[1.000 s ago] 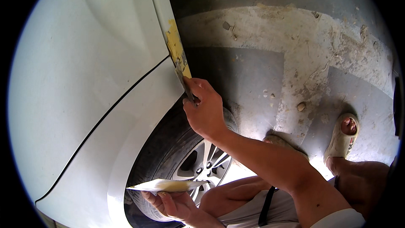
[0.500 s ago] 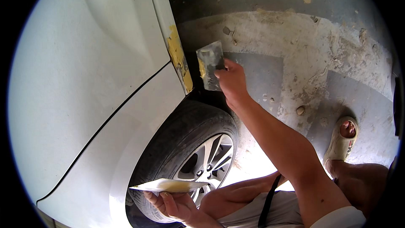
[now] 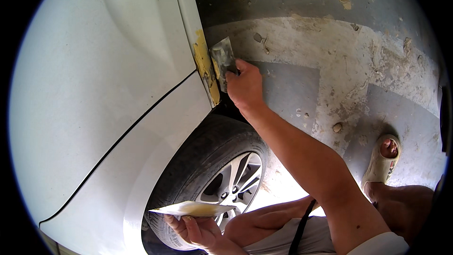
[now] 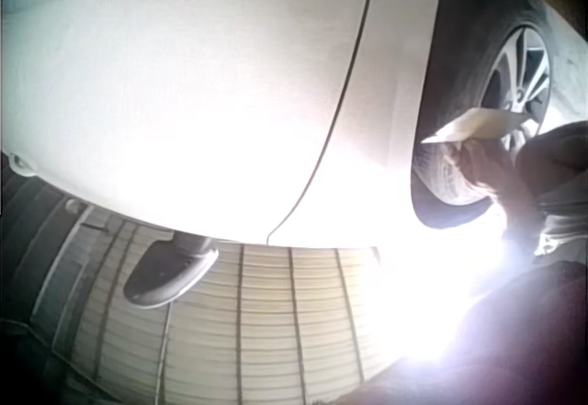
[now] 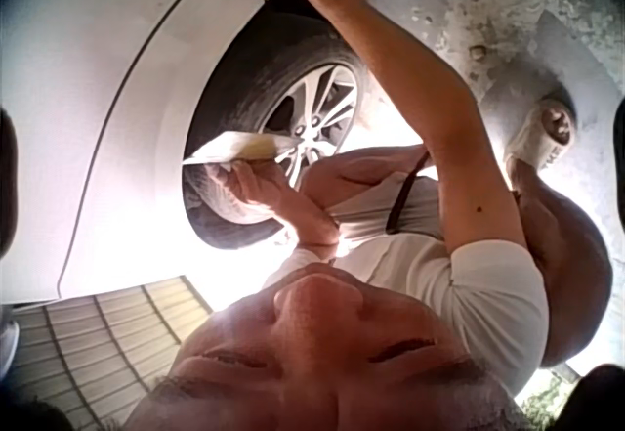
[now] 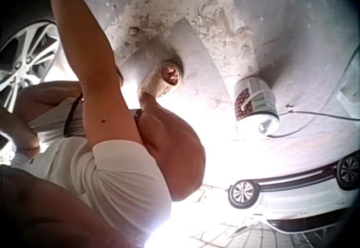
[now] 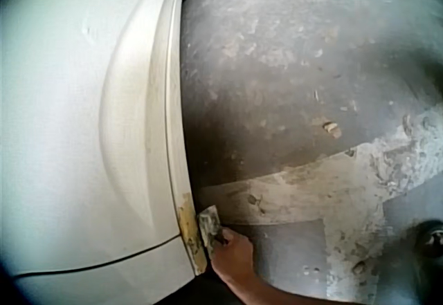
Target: The person applies yellow body filler to the front bumper and wheel arch of a white car using a metal spreader. They repeatedly scrape filler from a palette onto the spreader and smooth it into the damaged area, then move to the front bumper near the headlight to continue applying filler.
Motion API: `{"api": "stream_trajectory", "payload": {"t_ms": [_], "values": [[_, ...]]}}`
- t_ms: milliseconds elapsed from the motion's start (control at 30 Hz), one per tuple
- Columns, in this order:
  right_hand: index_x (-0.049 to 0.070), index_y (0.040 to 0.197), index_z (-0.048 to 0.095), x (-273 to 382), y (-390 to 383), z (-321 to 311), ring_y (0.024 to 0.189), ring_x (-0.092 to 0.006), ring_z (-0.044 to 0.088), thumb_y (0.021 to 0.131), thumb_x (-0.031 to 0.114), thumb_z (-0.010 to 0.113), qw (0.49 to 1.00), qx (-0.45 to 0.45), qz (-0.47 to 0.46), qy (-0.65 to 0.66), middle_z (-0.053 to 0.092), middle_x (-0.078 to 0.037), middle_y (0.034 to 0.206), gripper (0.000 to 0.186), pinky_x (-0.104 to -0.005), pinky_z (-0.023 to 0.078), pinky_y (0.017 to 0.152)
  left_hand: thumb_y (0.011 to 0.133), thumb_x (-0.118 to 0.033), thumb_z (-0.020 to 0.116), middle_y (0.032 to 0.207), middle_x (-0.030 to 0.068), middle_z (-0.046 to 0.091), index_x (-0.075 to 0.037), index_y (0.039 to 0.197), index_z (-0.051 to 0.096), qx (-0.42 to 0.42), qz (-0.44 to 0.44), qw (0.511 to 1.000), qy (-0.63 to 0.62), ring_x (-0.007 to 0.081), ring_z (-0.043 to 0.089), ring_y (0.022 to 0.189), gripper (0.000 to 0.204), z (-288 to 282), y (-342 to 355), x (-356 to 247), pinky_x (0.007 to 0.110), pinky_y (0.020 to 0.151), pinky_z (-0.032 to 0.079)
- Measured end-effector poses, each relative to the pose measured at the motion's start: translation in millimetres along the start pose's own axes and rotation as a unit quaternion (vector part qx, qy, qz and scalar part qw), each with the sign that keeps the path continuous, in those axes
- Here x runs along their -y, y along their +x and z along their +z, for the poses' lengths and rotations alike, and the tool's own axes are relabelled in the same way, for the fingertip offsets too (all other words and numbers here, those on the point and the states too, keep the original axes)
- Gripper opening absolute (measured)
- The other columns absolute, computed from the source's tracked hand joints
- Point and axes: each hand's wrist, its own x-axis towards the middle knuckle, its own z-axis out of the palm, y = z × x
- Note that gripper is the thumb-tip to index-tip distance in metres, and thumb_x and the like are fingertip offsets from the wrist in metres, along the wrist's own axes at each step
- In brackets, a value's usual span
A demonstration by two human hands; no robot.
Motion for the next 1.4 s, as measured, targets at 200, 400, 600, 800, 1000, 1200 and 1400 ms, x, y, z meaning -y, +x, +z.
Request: {"api": "stream_trajectory", "payload": {"t_ms": [200,400,600,800,1000,1200,1400], "values": [[0.001,0.103,0.064,4,-13,12,0.083,-0.0268,0.063,0.075,0.002,0.056,0.999,0.002,-0.044,-0.001,0.065,-0.018,0.089,0.029,-0.0327,0.048,0.073,0.085,-0.002,0.056,0.116,0.0103,0.058,-0.014,0.127,0.047,0.01,0.009,1.0,0.002,0.0236,0.059,0.099,0.045,5,1,2,0.04,0.086,0.05],[0.003,0.116,0.058,25,-46,21,0.097,-0.0317,0.058,0.071,0.003,0.056,0.997,0.04,-0.062,-0.029,0.057,-0.016,0.11,0.046,-0.037,0.048,0.081,0.086,-0.002,0.055,0.117,0.0105,0.057,-0.014,0.128,0.047,0.026,0.005,1.0,-0.005,0.0239,0.059,0.1,0.044,4,4,3,0.04,0.087,0.05],[0.0,0.115,0.057,39,-56,20,0.093,-0.032,0.059,0.07,0.003,0.056,0.997,0.047,-0.057,-0.025,0.057,-0.015,0.109,0.045,-0.0357,0.049,0.081,0.086,-0.002,0.053,0.118,0.0114,0.057,-0.014,0.128,0.047,0.044,0.001,0.999,-0.012,0.0243,0.059,0.101,0.044,6,8,3,0.04,0.088,0.049],[-0.003,0.1,0.062,45,-38,-35,0.077,-0.027,0.063,0.074,-0.002,0.052,0.994,-0.089,-0.044,-0.041,0.063,-0.017,0.08,0.028,-0.0317,0.047,0.076,0.084,0.001,0.049,0.12,0.0127,0.054,-0.007,0.13,0.044,0.1,-0.007,0.995,-0.013,0.0219,0.054,0.106,0.047,21,7,1,0.035,0.092,0.045],[-0.002,0.093,0.062,51,-6,-106,0.074,-0.0166,0.054,0.08,-0.006,0.049,0.98,-0.099,-0.107,0.132,0.061,-0.011,0.083,0.019,-0.0279,0.044,0.07,0.086,0.003,0.046,0.111,0.0148,0.057,0.002,0.124,0.044,0.171,-0.15,0.974,-0.012,0.02,0.056,0.1,0.039,67,25,16,0.033,0.091,0.043],[-0.004,0.102,0.063,99,-13,-144,0.092,-0.0319,0.062,0.079,-0.003,0.052,0.835,0.232,-0.498,-0.026,0.062,-0.018,0.102,0.025,-0.0355,0.048,0.082,0.088,0.003,0.047,0.084,0.0049,0.061,0.001,0.117,0.048,0.219,-0.194,0.951,0.096,0.005,0.051,0.074,0.029,106,49,16,0.017,0.067,0.04],[0.001,0.11,0.06,83,-37,-132,0.107,-0.0217,0.056,0.086,-0.007,0.047,0.864,0.238,-0.145,0.418,0.061,-0.01,0.111,0.029,-0.0375,0.041,0.096,0.087,0.004,0.046,0.082,0.0038,0.061,0.0,0.111,0.051,0.248,-0.238,0.938,0.043,0.0037,0.049,0.073,0.025,117,48,6,0.017,0.066,0.039]]}}
